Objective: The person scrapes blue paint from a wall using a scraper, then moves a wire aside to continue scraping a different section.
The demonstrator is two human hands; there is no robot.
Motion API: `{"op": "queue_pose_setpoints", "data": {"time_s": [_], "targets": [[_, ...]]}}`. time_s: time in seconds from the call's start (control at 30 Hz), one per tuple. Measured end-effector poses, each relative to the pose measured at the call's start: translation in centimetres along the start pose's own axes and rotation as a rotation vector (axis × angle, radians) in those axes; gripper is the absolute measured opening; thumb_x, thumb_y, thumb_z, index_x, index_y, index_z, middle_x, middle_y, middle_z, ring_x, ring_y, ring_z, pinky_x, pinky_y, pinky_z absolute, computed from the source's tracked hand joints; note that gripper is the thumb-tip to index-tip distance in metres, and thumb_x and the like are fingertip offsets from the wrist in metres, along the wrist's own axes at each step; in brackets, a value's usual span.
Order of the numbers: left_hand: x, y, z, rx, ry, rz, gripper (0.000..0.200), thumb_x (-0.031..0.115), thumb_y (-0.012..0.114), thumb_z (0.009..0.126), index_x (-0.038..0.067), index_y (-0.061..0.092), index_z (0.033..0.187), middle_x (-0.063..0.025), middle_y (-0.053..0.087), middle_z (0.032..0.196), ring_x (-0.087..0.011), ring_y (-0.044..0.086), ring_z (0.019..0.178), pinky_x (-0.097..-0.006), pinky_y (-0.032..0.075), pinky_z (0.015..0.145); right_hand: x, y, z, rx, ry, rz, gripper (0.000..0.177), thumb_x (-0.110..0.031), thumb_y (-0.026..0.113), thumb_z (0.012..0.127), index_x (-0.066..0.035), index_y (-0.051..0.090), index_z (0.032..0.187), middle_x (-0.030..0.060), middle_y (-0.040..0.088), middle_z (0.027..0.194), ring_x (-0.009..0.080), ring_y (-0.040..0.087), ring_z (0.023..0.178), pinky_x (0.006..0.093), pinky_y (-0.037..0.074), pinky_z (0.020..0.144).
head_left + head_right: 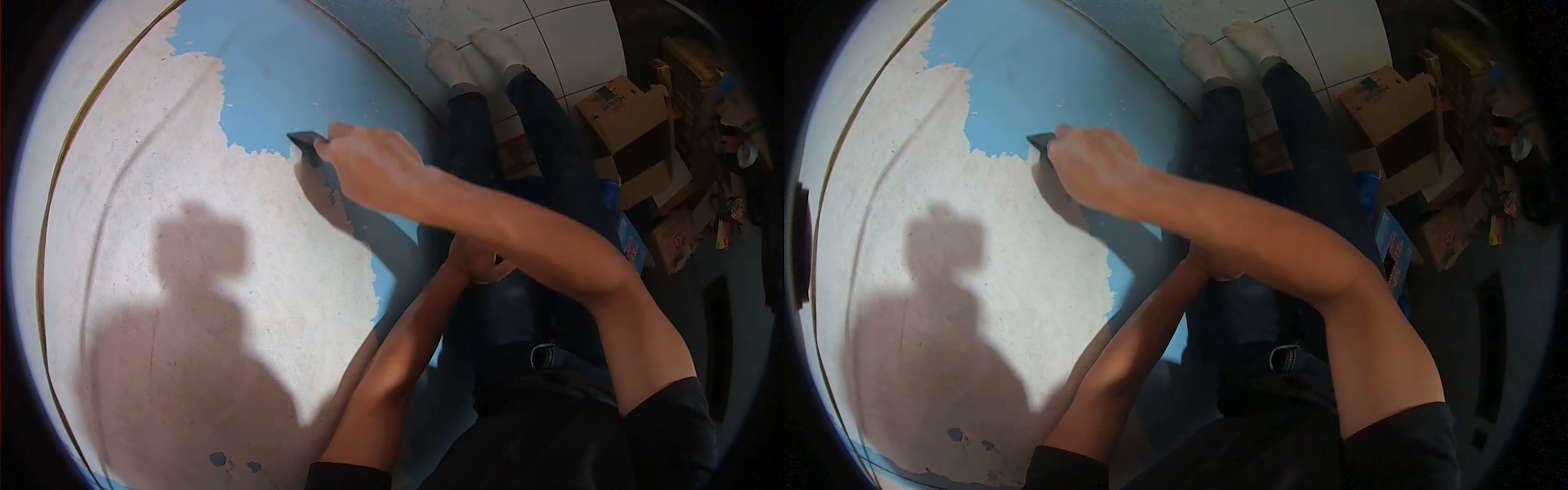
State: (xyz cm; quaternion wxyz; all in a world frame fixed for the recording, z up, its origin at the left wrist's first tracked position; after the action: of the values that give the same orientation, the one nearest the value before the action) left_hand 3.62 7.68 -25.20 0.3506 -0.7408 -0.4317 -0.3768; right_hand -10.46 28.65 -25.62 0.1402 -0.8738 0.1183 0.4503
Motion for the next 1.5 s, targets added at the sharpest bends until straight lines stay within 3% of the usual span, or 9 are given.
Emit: {"op": "queue_pose_setpoints", "data": {"time_s": [0.23, 0.37, 0.47, 0.6, 0.73, 0.97, 1.07, 1.4, 1.5], "targets": [[1.1, -1.6, 2.0, -0.77, -0.499, -0.157, 0.066, 0.047, 0.067, 0.094, 0.017, 0.051, 0.15, -0.0074, 0.045, 0.16, -0.0309, 0.04, 0.147, -0.0495, 0.028, 0.123, -2.7, -0.8, -4.0, 0.014, -0.029, 0.145, 0.026, -0.007, 0.049, 0.099, 0.009, 0.07, 0.104, 0.0226, 0.067, 0.109, 0.0411, 0.071, 0.096, 0.0477, 0.058, 0.084], [1.0, -1.4, 1.0, -0.009, -0.026, -0.079, 0.046, 0.043, 0.062, 0.096, 0.014, 0.066, 0.132, -0.0106, 0.063, 0.141, -0.0337, 0.054, 0.134, -0.0493, 0.039, 0.114, -1.3, -0.5, -1.4, -0.013, -0.039, 0.044, 0.029, -0.007, 0.051, 0.1, 0.003, 0.068, 0.121, 0.0179, 0.066, 0.108, 0.0381, 0.072, 0.086, 0.0472, 0.06, 0.076], [-0.2, 0.2, -0.3, 0.008, 0.026, -0.01, 0.043, 0.043, 0.061, 0.098, 0.015, 0.066, 0.13, -0.0097, 0.064, 0.138, -0.0338, 0.057, 0.131, -0.0489, 0.04, 0.113, -1.3, -0.2, -1.9, 0.06, -0.068, 0.014, 0.034, -0.006, 0.053, 0.099, 0.001, 0.067, 0.129, 0.0157, 0.066, 0.108, 0.0365, 0.072, 0.081, 0.0454, 0.061, 0.071], [1.1, -2.2, 2.4, -0.727, -0.25, 0.135, 0.047, 0.044, 0.063, 0.096, 0.016, 0.064, 0.134, -0.0099, 0.062, 0.142, -0.0335, 0.053, 0.135, -0.049, 0.038, 0.115, -3.5, -0.5, -4.8, 0.025, -0.023, 0.032, 0.031, -0.005, 0.052, 0.1, 0.002, 0.068, 0.125, 0.0167, 0.066, 0.11, 0.0375, 0.072, 0.085, 0.0445, 0.061, 0.072], [0.2, -0.2, 0.4, -0.124, -0.085, 0.005, 0.054, 0.043, 0.066, 0.094, 0.017, 0.06, 0.141, -0.0099, 0.057, 0.148, -0.0319, 0.048, 0.141, -0.0482, 0.034, 0.119, -1.3, 0.1, -0.8, 0.036, -0.031, 0.004, 0.033, -0.003, 0.053, 0.098, 0.003, 0.067, 0.128, 0.0175, 0.065, 0.112, 0.0387, 0.072, 0.088, 0.0459, 0.061, 0.074], [0.8, -0.8, 2.5, -0.663, -0.39, -0.088, 0.064, 0.046, 0.067, 0.091, 0.017, 0.056, 0.146, -0.0083, 0.05, 0.156, -0.0318, 0.042, 0.146, -0.0498, 0.03, 0.122, -2.6, -0.9, -3.0, 0.052, -0.067, -0.001, 0.031, -0.004, 0.052, 0.1, 0.001, 0.068, 0.127, 0.017, 0.065, 0.11, 0.0391, 0.072, 0.085, 0.0479, 0.059, 0.074], [-1.3, 1.4, -0.9, -0.209, -0.077, -0.009, 0.062, 0.044, 0.062, 0.098, 0.019, 0.048, 0.153, -0.0077, 0.045, 0.16, -0.0288, 0.04, 0.148, -0.0476, 0.028, 0.124, -2.0, -0.9, -1.3, 0.023, -0.021, 0.025, 0.032, -0.005, 0.052, 0.1, 0.0, 0.069, 0.127, 0.0168, 0.066, 0.11, 0.0394, 0.072, 0.084, 0.0482, 0.059, 0.075], [-0.7, 0.0, 0.8, -0.493, -0.293, -0.058, 0.053, 0.045, 0.069, 0.09, 0.019, 0.064, 0.136, -0.0066, 0.062, 0.142, -0.0304, 0.053, 0.134, -0.0478, 0.039, 0.113, -3.3, -0.7, -2.5, 0.069, -0.056, 0.011, 0.035, -0.004, 0.053, 0.098, -0.001, 0.068, 0.129, 0.0154, 0.066, 0.113, 0.0368, 0.072, 0.085, 0.0472, 0.06, 0.074], [0.5, -0.8, 0.6, -0.068, 0.034, 0.018, 0.059, 0.046, 0.069, 0.09, 0.015, 0.061, 0.139, -0.0094, 0.059, 0.146, -0.0325, 0.052, 0.137, -0.0504, 0.036, 0.116, -1.9, -1.2, 1.0, 0.024, -0.058, -0.013, 0.037, -0.003, 0.053, 0.098, -0.002, 0.066, 0.133, 0.0155, 0.065, 0.113, 0.0364, 0.072, 0.084, 0.0475, 0.059, 0.074]]}}
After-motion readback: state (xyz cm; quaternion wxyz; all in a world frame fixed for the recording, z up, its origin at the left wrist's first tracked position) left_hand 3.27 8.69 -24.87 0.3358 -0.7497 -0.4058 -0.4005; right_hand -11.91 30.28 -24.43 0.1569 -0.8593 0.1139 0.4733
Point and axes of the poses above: each hand's wrist, its own z-axis towards the middle knuckle, its own y-axis out of the palm, x = y × z, the point moved 5 cm from there along z, towards the middle knuckle
